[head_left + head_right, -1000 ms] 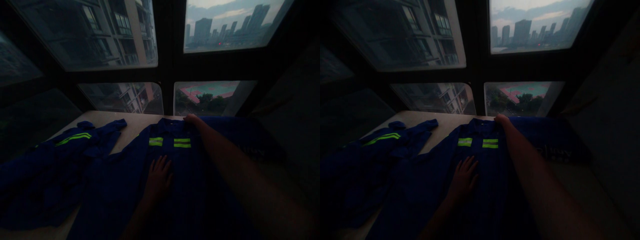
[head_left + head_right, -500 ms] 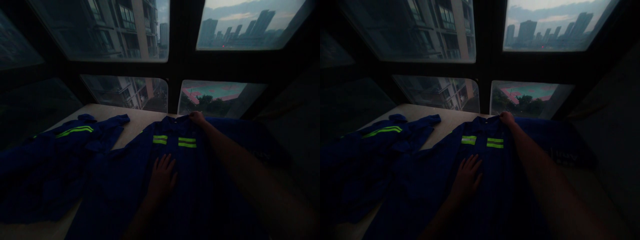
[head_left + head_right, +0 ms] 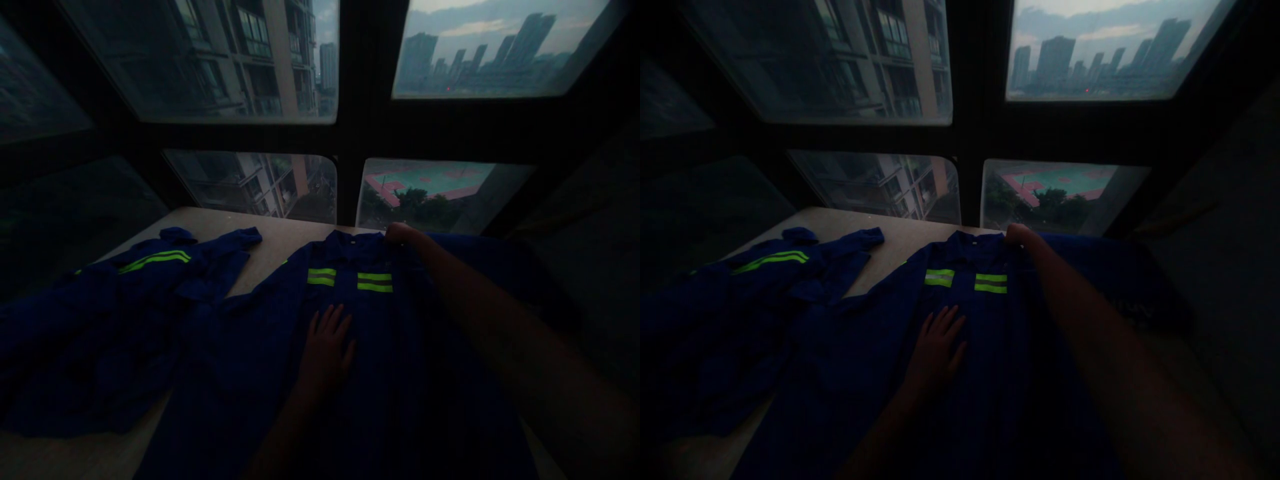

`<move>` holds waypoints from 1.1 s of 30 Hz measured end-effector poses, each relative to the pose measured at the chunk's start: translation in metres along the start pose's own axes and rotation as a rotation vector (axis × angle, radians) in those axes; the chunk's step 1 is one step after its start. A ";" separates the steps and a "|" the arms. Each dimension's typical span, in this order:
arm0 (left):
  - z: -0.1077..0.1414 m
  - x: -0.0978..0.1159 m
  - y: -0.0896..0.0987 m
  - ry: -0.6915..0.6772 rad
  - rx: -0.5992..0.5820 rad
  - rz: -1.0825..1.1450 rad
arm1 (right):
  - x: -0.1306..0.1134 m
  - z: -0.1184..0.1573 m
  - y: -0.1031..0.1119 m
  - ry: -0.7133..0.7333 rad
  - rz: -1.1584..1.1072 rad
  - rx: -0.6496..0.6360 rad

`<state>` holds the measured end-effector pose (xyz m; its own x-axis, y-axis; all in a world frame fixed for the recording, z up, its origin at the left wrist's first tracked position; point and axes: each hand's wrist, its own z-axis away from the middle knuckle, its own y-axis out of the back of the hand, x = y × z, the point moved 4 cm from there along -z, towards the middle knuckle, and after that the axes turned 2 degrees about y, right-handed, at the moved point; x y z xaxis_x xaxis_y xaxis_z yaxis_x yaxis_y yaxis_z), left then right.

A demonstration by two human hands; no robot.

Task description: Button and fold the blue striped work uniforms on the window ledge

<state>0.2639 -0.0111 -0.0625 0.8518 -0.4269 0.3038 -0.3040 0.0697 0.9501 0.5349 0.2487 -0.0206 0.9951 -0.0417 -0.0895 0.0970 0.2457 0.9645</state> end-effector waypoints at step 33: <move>0.186 0.102 -0.006 0.441 -0.379 0.617 | 0.035 0.543 -0.167 -0.324 -0.860 0.117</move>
<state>0.2731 -0.2226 -0.0505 0.6928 0.1722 0.7003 -0.6723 0.5057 0.5407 0.5439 -0.3194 -0.0502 0.5257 -0.4377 -0.7294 0.7801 -0.0939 0.6186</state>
